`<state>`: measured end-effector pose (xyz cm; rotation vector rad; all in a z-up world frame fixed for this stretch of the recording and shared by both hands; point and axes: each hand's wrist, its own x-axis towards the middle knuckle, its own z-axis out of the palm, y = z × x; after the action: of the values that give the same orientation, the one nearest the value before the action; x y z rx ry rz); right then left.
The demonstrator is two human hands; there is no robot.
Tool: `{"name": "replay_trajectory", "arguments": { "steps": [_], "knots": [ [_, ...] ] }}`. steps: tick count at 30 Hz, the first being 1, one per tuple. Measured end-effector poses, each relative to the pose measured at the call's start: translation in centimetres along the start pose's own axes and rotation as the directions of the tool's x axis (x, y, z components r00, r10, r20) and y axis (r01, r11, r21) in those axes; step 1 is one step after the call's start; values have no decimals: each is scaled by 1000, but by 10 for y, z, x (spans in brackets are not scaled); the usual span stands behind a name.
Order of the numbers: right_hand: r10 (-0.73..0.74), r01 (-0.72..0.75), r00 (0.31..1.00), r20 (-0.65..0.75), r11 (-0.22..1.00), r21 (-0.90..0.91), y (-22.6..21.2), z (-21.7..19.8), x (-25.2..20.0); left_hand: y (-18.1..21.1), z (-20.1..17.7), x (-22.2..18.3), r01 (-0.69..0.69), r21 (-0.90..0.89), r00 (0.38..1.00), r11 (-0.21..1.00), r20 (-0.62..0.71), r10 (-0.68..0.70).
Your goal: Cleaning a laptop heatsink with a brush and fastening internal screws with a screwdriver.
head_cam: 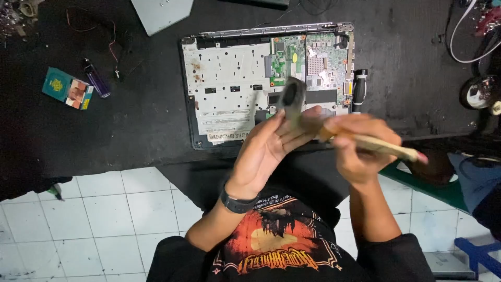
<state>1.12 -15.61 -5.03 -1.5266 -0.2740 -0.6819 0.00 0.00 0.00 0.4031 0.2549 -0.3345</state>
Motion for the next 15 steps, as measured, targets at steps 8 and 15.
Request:
{"name": "replay_trajectory", "arguments": {
  "steps": [8,15],
  "knots": [
    [-20,16,998,-53,997,-77,1,-5,18,-22,-60,7,249,-201,961,947,177,-215],
    [19,-21,999,-31,998,-63,6,-9,15,-26,-65,10,277,-345,944,897,272,-187]
  ]
}}
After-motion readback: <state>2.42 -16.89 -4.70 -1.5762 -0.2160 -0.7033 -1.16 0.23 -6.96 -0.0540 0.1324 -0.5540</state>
